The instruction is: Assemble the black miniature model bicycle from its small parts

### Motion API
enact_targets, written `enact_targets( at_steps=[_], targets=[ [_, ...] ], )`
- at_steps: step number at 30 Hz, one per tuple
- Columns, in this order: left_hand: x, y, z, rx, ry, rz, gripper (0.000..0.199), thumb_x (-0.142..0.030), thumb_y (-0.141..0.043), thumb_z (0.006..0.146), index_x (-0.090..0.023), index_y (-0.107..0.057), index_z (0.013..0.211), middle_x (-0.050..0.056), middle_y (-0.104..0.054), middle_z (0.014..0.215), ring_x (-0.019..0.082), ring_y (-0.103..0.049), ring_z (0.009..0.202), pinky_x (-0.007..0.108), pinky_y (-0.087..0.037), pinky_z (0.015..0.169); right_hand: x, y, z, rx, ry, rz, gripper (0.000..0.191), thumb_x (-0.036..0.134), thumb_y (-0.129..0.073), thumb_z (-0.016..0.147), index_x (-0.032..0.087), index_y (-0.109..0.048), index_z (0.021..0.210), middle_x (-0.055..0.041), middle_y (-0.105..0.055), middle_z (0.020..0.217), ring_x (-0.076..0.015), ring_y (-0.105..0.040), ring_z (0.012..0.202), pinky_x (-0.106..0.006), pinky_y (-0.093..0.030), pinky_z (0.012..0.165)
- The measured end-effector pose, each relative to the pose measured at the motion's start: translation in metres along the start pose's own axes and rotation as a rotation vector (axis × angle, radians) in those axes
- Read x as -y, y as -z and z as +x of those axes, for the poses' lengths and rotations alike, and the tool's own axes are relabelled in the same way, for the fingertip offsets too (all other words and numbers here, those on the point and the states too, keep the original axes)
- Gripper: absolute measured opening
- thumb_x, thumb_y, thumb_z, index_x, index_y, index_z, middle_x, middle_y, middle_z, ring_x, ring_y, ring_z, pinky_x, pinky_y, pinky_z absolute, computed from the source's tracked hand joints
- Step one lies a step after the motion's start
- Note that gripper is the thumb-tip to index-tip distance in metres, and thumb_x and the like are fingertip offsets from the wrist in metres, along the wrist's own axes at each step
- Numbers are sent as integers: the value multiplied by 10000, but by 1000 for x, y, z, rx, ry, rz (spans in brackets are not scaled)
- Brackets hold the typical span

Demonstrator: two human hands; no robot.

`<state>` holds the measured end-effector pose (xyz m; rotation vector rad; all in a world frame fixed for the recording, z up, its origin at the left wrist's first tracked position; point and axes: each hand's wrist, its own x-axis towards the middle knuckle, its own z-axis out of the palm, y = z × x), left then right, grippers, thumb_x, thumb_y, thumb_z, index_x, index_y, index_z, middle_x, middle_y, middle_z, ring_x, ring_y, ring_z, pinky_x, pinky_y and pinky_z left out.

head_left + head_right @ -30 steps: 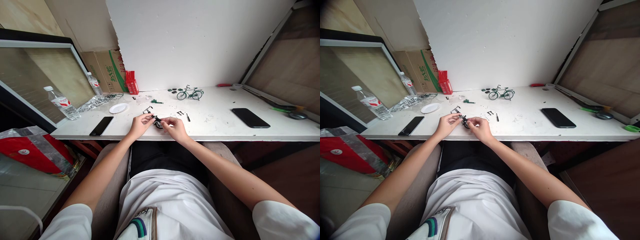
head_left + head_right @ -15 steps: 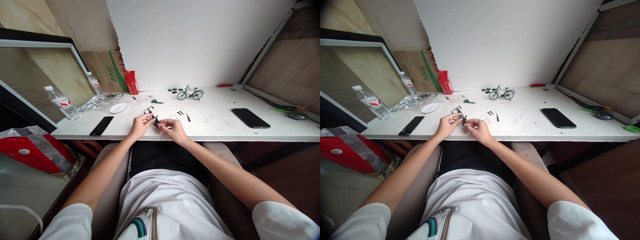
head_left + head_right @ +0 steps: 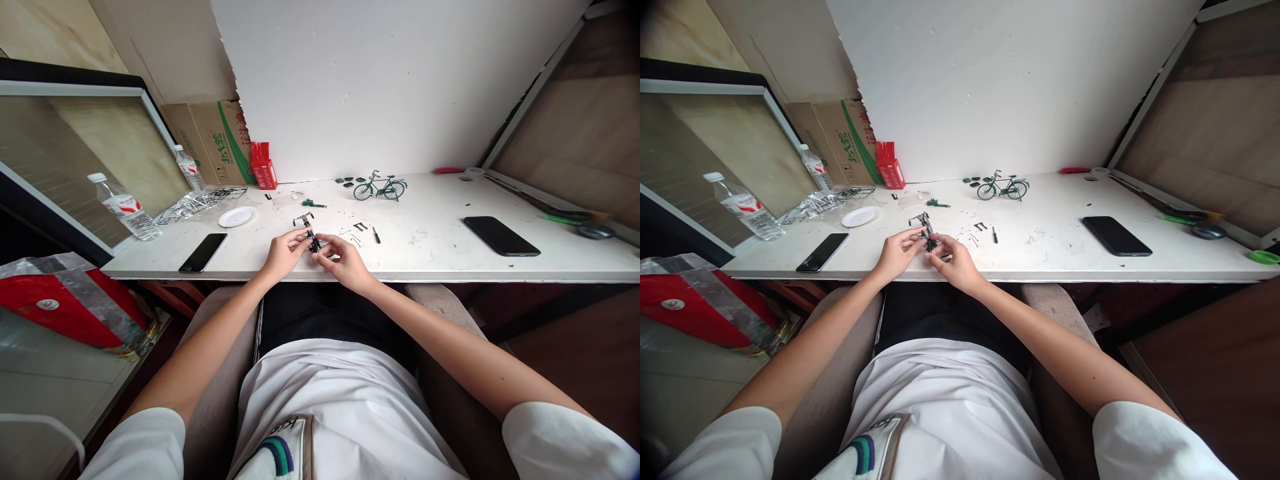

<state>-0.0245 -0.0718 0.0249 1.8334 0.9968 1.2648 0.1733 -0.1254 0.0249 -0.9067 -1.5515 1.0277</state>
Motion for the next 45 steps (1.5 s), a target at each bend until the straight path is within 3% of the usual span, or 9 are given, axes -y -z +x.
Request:
enact_targets(
  at_steps=[7, 14, 20, 25, 31, 40, 45],
  targets=[
    [-2, -2, -1, -17, 33, -71, 507, -402, -814, 878, -178, -758, 1330, 130, -816, 1120, 279, -796, 992, 413, -644, 948, -5, -1, 1, 2, 3, -22, 686, 474, -805, 867, 118, -623, 1424, -63, -746, 909, -206, -707, 843, -350, -598, 767],
    [-7, -10, -5, -75, 107, -92, 543, -411, -830, 852, -141, -757, 1316, 173, -783, 1266, 335, -793, 1047, 504, -634, 1003, -11, 0, 3, 9, 49, -52, 680, 470, -795, 874, 132, -636, 1442, -64, -764, 926, -203, -717, 846, -352, -600, 784],
    [-15, -17, -6, -113, 127, -137, 570, -322, -855, 796, -99, -743, 1308, 206, -744, 1338, 355, -736, 1219, 511, -590, 1096, -10, 1, 1, -7, 50, -27, 716, 459, -826, 847, 146, -627, 1459, -70, -773, 935, -210, -728, 853, -357, -614, 783],
    [-24, -19, -7, -82, 180, -216, 671, -337, -895, 753, -82, -705, 1343, 222, -745, 1312, 351, -736, 1212, 504, -592, 1087, -9, 0, 2, -23, 61, -8, 709, 448, -848, 823, 165, -638, 1438, -63, -773, 905, -220, -740, 839, -372, -626, 783],
    [-22, -24, -8, -137, 172, -236, 694, -372, -950, 702, -97, -708, 1292, 224, -740, 1315, 340, -725, 1221, 507, -587, 1094, -10, 0, 2, -5, 64, -33, 702, 435, -854, 815, 167, -642, 1428, -67, -783, 910, -225, -750, 861, -386, -624, 832],
    [-22, -27, -10, -206, 201, -313, 510, -354, -930, 708, -112, -761, 1123, 189, -793, 1173, 308, -747, 1142, 460, -596, 1033, -7, -1, 0, 23, 89, -75, 639, 393, -818, 843, 195, -640, 1425, -50, -756, 907, -216, -735, 870, -371, -608, 826],
    [-25, -30, -11, -217, 246, -375, 451, -341, -920, 712, -118, -774, 1076, 160, -806, 1088, 273, -765, 1047, 439, -592, 1005, -12, -1, -1, 17, 91, -92, 716, 400, -820, 844, 214, -548, 1480, -56, -766, 946, -228, -741, 899, -350, -595, 759]
  ],
)
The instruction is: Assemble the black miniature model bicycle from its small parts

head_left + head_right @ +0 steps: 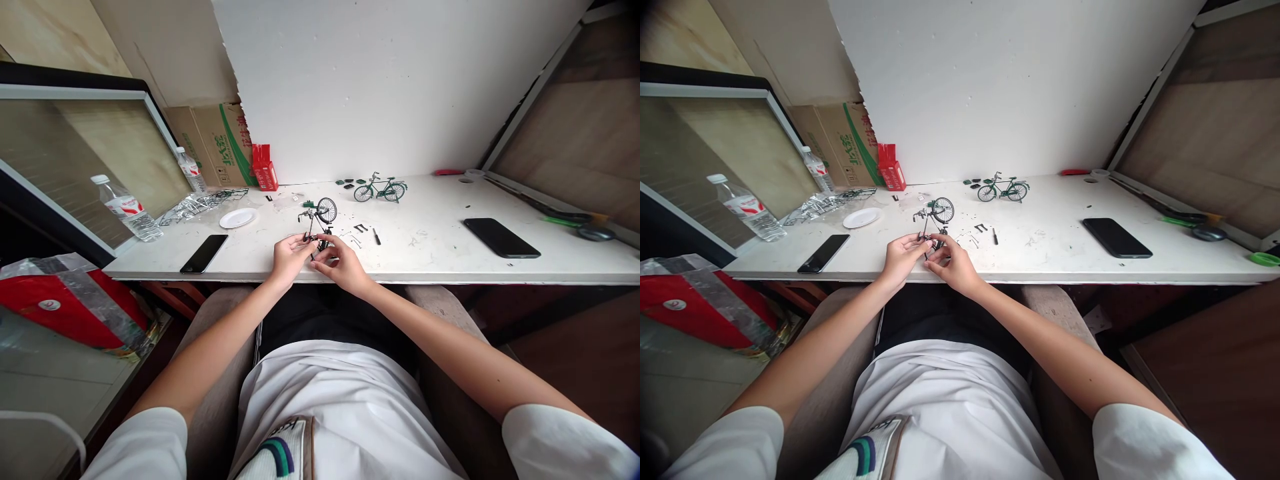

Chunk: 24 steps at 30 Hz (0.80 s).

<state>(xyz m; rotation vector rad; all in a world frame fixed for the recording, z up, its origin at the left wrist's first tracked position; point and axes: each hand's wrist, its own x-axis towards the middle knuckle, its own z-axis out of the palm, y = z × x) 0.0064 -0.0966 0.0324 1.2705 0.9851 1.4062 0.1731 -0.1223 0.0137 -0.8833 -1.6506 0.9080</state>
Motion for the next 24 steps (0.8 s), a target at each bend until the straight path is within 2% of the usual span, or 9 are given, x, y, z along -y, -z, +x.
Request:
enact_targets(
  at_steps=[5, 10, 19, 24],
  targets=[
    [-1, 0, 2, -40, 31, -78, 441, -321, -906, 733, -120, -755, 1096, 128, -799, 1040, 226, -761, 948, 425, -590, 980, 1, 0, -2, -9, 5, -28, 646, 374, -800, 865, 235, -560, 1449, -73, -799, 1011, -240, -770, 962, -327, -583, 737],
    [0, 1, 3, -37, 71, -152, 440, -314, -918, 724, -122, -750, 1083, 127, -790, 1076, 216, -758, 973, 444, -580, 1034, 5, -1, -3, -1, 7, -54, 589, 356, -769, 885, 220, -606, 1435, -92, -814, 1050, -246, -780, 975, -320, -588, 722],
    [2, 2, 2, -33, 94, -188, 435, -352, -924, 744, -122, -759, 1074, 117, -787, 1068, 207, -757, 948, 443, -592, 1023, 1, 0, -3, -8, 36, -105, 520, 341, -682, 941, 216, -648, 1445, -88, -804, 1057, -232, -755, 936, -377, -619, 826],
    [3, 3, 3, -20, 77, -165, 460, -358, -932, 737, -127, -760, 1096, 114, -794, 1056, 222, -759, 973, 430, -604, 995, 1, 2, -1, -6, 24, -90, 514, 380, -675, 955, 216, -648, 1442, -87, -793, 1041, -228, -741, 928, -368, -621, 803]
  ],
)
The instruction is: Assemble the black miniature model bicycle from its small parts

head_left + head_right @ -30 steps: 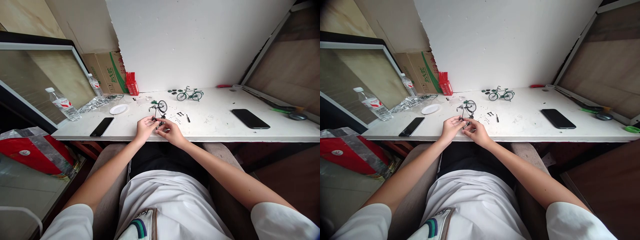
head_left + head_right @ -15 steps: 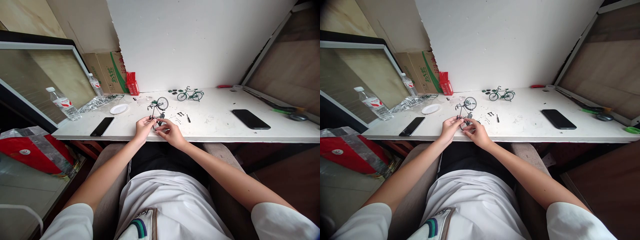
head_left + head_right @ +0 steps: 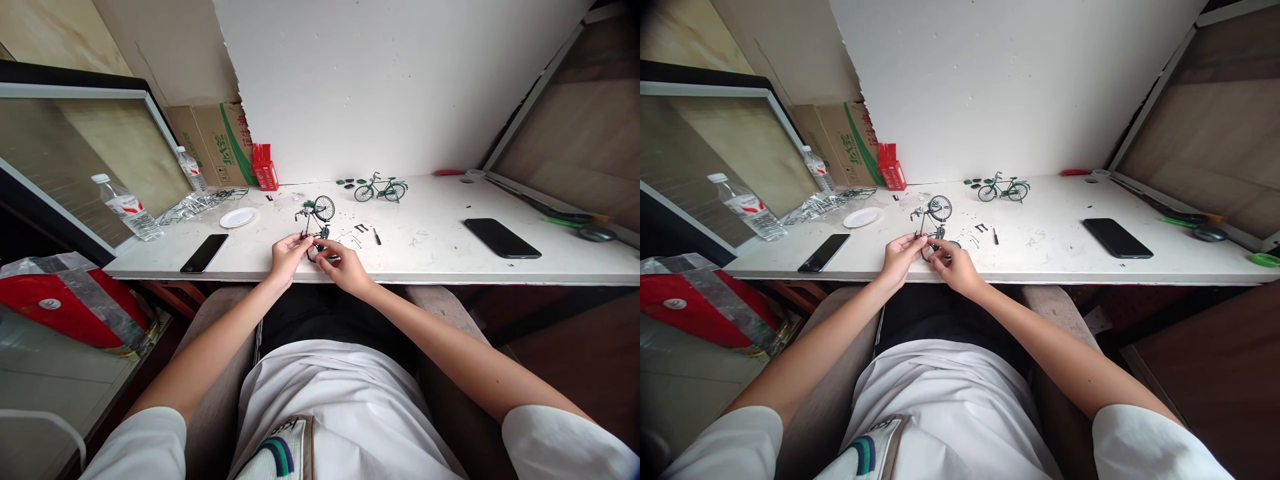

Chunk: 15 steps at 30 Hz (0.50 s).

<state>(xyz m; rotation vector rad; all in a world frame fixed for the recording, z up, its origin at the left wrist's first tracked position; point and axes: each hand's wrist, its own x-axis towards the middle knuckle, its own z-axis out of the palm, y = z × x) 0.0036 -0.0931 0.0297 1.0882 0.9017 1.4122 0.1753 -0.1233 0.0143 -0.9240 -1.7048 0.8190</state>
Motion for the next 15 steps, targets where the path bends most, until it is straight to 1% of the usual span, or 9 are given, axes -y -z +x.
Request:
enact_targets(
  at_steps=[5, 6, 8, 10, 12, 15],
  targets=[
    [-1, 3, 4, -4, -19, -16, 473, -364, -942, 712, -122, -767, 1078, 128, -800, 1099, 239, -765, 1037, 431, -601, 1029, 2, 2, 5, 23, -58, 104, 521, 458, -660, 958, 197, -667, 1409, -86, -786, 999, -227, -732, 905, -317, -601, 676],
    [-1, 4, 5, -5, -28, -18, 477, -363, -941, 708, -120, -769, 1080, 132, -802, 1102, 244, -767, 1047, 433, -598, 1038, 3, 4, 7, 15, -59, 106, 501, 458, -657, 957, 191, -683, 1379, -86, -789, 991, -229, -734, 909, -315, -596, 677],
    [-1, 5, 7, -7, -55, -7, 479, -364, -936, 708, -115, -772, 1082, 140, -806, 1100, 255, -772, 1061, 439, -595, 1046, 7, 14, 13, -23, -50, 47, 417, 428, -652, 953, 177, -730, 1276, -88, -799, 975, -225, -737, 896, -324, -589, 729],
    [0, 6, 9, -14, -93, 25, 469, -374, -925, 717, -112, -772, 1074, 148, -809, 1096, 269, -779, 1063, 444, -598, 1036, 13, 33, 21, -58, -58, -110, 311, 370, -652, 945, 166, -774, 1145, -89, -809, 943, -214, -728, 836, -340, -575, 795],
    [0, 8, 10, -10, -126, 56, 453, -383, -913, 731, -110, -770, 1063, 159, -806, 1110, 284, -783, 1070, 450, -603, 1025, 21, 58, 30, -68, -132, -331, 233, 325, -674, 924, 161, -799, 1034, -92, -809, 913, -213, -710, 792, -336, -555, 795],
    [-1, 9, 11, 6, -141, 63, 459, -392, -905, 745, -107, -763, 1075, 176, -799, 1142, 304, -782, 1097, 468, -603, 1028, 33, 96, 38, -51, -273, -640, 222, 351, -676, 942, 177, -808, 982, -99, -802, 914, -235, -706, 835, -327, -526, 781]
  ],
)
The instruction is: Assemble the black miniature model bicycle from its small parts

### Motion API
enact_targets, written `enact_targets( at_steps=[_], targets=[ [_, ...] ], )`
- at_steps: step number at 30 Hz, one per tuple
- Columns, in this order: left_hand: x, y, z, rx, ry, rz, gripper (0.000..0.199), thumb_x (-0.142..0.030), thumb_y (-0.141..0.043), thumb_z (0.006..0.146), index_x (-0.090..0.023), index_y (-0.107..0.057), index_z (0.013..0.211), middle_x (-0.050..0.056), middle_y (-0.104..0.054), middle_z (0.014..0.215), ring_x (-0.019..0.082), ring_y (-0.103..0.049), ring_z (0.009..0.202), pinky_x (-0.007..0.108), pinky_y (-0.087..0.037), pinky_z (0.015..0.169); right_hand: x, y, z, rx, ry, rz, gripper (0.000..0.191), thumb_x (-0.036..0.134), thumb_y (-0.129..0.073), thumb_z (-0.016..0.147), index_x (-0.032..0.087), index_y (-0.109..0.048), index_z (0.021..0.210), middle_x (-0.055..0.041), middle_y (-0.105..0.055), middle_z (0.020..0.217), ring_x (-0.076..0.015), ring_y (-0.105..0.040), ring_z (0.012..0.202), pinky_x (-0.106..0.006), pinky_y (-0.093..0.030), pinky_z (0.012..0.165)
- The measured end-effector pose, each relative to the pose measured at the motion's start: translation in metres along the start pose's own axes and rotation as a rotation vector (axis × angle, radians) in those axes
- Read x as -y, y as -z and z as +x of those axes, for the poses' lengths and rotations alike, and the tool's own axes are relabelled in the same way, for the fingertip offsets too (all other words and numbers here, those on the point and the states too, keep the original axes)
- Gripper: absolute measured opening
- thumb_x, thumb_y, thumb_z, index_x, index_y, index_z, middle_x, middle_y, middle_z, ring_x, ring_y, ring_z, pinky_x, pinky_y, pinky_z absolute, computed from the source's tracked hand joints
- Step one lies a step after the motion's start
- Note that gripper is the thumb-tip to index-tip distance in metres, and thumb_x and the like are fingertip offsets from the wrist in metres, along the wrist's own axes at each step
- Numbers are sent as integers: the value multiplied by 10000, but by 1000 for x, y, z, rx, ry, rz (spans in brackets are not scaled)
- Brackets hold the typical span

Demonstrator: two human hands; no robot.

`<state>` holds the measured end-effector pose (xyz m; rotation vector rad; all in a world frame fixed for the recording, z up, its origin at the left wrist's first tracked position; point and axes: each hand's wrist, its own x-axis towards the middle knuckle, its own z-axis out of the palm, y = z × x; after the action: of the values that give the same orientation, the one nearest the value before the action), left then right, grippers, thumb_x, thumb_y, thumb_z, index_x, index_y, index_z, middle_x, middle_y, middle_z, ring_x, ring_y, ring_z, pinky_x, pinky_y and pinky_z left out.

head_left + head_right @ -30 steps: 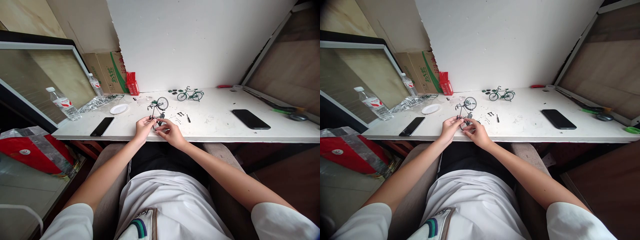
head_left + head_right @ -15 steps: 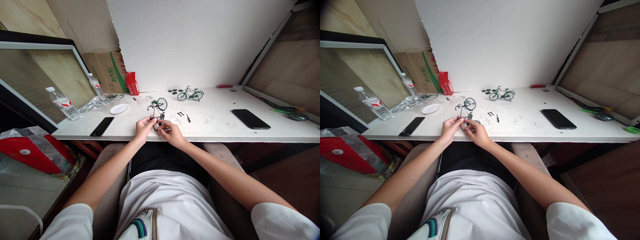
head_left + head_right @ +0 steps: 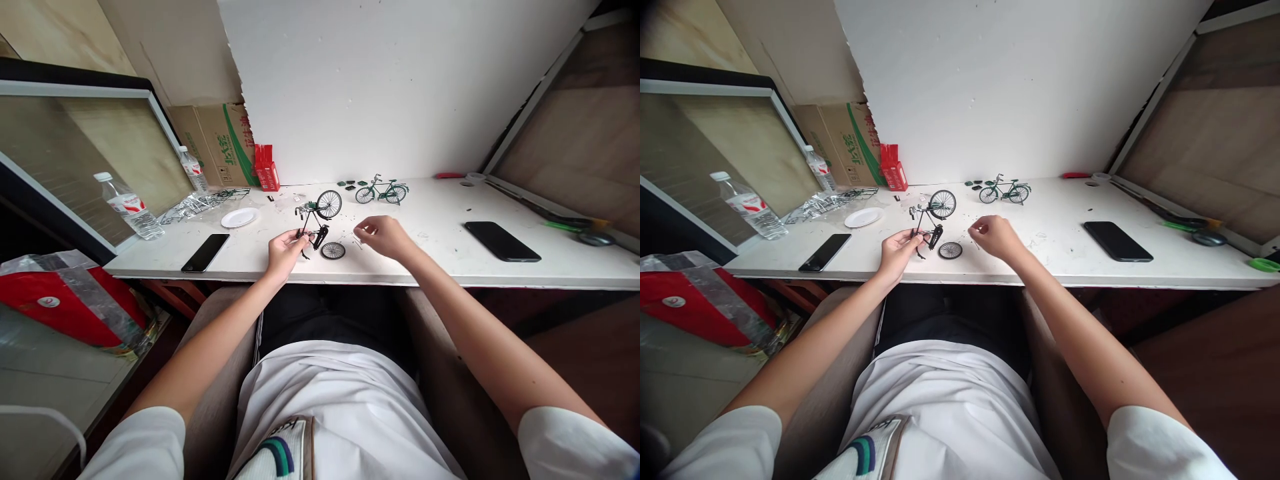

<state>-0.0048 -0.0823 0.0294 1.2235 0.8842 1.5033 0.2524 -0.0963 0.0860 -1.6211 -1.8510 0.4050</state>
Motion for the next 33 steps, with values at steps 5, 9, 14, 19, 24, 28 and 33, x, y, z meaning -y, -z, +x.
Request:
enact_targets(
  at_steps=[5, 9, 14, 19, 24, 28, 33],
  targets=[
    [0, 3, 3, -30, -5, -7, 484, -399, -920, 728, -111, -764, 1084, 174, -800, 1151, 300, -784, 1096, 474, -606, 1039, -20, 22, 2, 64, -263, -443, 349, 520, -728, 926, 180, -778, 992, -154, -778, 1015, -298, -713, 923, -388, -537, 805],
    [4, 8, 8, -57, -27, -2, 476, -403, -917, 727, -112, -770, 1074, 169, -801, 1150, 292, -786, 1088, 459, -616, 1030, -32, 25, 2, 93, -343, -528, 426, 591, -703, 939, 175, -764, 1003, -173, -761, 1048, -325, -713, 974, -430, -544, 833],
    [8, 12, 12, -77, -52, 27, 469, -397, -912, 733, -114, -773, 1080, 170, -803, 1128, 295, -795, 1059, 468, -621, 1015, -38, 30, 3, 108, -381, -493, 448, 619, -725, 915, 186, -769, 1021, -157, -756, 1057, -319, -705, 999, -425, -545, 852],
    [8, 11, 10, -88, -119, 113, 463, -413, -900, 750, -117, -783, 1087, 169, -803, 1151, 296, -794, 1062, 450, -610, 1030, -40, 20, 2, 57, -329, -502, 249, 433, -750, 931, 203, -783, 1020, -145, -760, 1076, -314, -706, 1010, -428, -531, 875],
    [7, 11, 7, -92, -156, 165, 450, -408, -886, 772, -128, -777, 1107, 160, -807, 1153, 294, -802, 1041, 433, -623, 1004, -43, 12, 0, -7, -303, -525, 144, 274, -687, 959, 168, -783, 964, -175, -754, 1024, -322, -710, 970, -409, -523, 816],
    [8, 11, 8, -111, -160, 183, 444, -399, -887, 763, -117, -770, 1085, 170, -811, 1130, 293, -811, 1001, 416, -648, 942, -51, 12, 4, -146, -262, -470, 155, 259, -659, 977, 161, -779, 976, -181, -759, 984, -319, -712, 935, -419, -518, 828],
    [12, 14, 10, -114, -198, 211, 429, -383, -867, 784, -113, -763, 1101, 173, -811, 1126, 265, -812, 968, 369, -657, 886, -53, -2, 12, -305, 3, 22, 215, 321, -683, 987, 169, -788, 1096, -114, -760, 952, -254, -708, 883, -401, -564, 844]
  ],
)
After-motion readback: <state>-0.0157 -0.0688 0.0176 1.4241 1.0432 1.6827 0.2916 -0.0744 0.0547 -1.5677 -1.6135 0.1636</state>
